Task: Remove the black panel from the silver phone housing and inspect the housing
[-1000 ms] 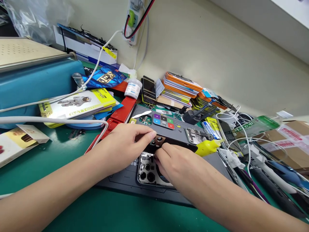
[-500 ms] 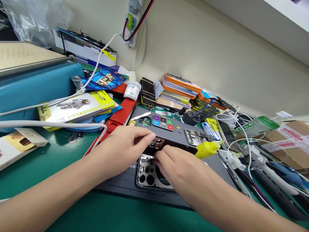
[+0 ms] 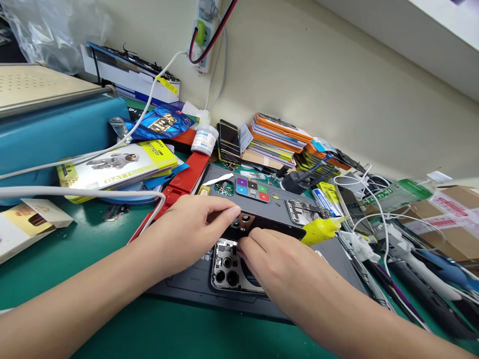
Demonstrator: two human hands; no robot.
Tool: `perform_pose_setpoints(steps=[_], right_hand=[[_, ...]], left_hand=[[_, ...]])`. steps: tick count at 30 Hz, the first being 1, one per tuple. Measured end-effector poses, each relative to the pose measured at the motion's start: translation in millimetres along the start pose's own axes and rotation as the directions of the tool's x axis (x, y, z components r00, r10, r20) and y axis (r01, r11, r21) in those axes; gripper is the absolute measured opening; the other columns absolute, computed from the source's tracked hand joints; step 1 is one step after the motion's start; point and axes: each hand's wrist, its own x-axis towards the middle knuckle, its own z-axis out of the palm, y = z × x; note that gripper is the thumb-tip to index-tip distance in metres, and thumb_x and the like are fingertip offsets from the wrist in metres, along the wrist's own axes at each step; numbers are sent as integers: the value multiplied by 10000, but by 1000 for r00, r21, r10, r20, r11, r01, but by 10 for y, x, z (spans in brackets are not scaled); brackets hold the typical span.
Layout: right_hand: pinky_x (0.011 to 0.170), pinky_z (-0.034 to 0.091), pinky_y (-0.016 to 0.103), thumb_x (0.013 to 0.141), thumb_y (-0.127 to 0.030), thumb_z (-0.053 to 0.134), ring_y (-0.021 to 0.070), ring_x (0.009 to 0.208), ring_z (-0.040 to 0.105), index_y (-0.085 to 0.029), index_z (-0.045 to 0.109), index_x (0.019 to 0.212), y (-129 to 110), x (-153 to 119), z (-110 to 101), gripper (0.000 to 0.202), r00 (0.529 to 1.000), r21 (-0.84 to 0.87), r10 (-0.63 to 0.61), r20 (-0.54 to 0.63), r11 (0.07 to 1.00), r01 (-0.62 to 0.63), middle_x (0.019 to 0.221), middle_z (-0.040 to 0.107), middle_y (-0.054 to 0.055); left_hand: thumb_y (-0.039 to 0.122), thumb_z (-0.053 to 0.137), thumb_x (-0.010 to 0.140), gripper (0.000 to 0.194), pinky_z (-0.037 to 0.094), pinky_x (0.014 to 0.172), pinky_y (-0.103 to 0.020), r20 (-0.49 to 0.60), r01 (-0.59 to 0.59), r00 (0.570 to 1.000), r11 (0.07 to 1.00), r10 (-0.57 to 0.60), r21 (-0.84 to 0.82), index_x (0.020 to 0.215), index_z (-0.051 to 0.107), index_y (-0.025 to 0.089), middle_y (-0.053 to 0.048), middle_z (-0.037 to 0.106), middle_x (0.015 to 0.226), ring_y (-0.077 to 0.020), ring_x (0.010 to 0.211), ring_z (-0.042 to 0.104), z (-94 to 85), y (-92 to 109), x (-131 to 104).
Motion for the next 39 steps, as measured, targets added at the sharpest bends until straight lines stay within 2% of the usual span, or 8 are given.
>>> perform_pose_setpoints(steps=[10, 14, 17, 18, 21, 25, 33, 39], right_hand=[[571, 484, 399, 631, -53, 654, 241, 675, 519, -160, 616, 818, -71, -25, 84, 218, 999, -217, -41, 35, 975, 47, 797, 566, 60], [640, 480, 330, 877, -78, 576, 186, 718, 567, -182, 630, 934, 12, -137, -139, 130, 982, 82, 89, -167, 994, -76, 864, 619, 43], [631, 454, 279, 980, -212, 537, 141, 677, 579, -228, 654, 948, 353, -139, -445, 122, 897, 341, 323, -303, 915, -214, 828, 655, 5], [604, 435, 283, 968, -234, 550, 145, 658, 576, -234, 666, 928, 512, -109, -522, 123, 878, 333, 387, -281, 897, -290, 799, 664, 2], [588, 416, 285, 971, -283, 500, 146, 653, 592, -209, 686, 926, 996, 54, -556, 206, 877, 280, 479, 36, 838, -469, 795, 698, 14], [578, 402, 275, 882, -231, 564, 139, 626, 587, -182, 715, 838, 1349, 293, -270, 165, 903, 270, 376, 210, 865, -423, 741, 704, 18], [569, 397, 274, 879, -202, 540, 138, 594, 556, -173, 683, 798, 1344, 475, -148, 167, 889, 223, 292, 352, 897, -383, 698, 670, 5], [627, 469, 302, 939, -355, 595, 147, 613, 570, -168, 672, 844, 1348, 575, -156, 223, 842, 139, 304, 447, 906, -401, 697, 636, -15]], left_hand=[[510, 429, 972, 347, 476, 665, -262, 46, 24, 999, 1000, -25, 10, 932, 715, 318, 85, 751, 949, -159, 758, 681, -11, 20, -6], [505, 427, 974, 352, 482, 679, -259, 52, 22, 998, 1000, -21, -18, 918, 705, 298, 67, 746, 932, -170, 790, 680, -12, 31, -9], [517, 426, 971, 359, 480, 672, -254, 65, 15, 998, 999, -12, -37, 878, 691, 292, 65, 730, 854, -168, 775, 669, -5, 27, -5], [523, 428, 970, 358, 479, 670, -252, 68, 15, 998, 999, -13, -37, 882, 693, 299, 67, 731, 846, -166, 770, 667, -1, 22, -3], [534, 443, 964, 332, 489, 716, -248, 47, 32, 998, 999, -31, -26, 983, 718, 347, 84, 761, 960, -165, 839, 681, 15, 5, 0], [554, 458, 954, 330, 501, 769, -241, 27, 39, 999, 999, -39, 0, 1064, 722, 388, 97, 763, 1095, -170, 930, 694, 33, -11, -8], [546, 465, 951, 315, 483, 610, -205, 0, 9, 1000, 998, -9, 60, 1052, 728, 404, 115, 777, 896, -124, 674, 674, 17, -22, -38], [505, 475, 956, 304, 497, 686, -197, -15, 72, 997, 995, -71, 72, 994, 752, 385, 119, 779, 875, -121, 666, 681, -11, 101, -28]])
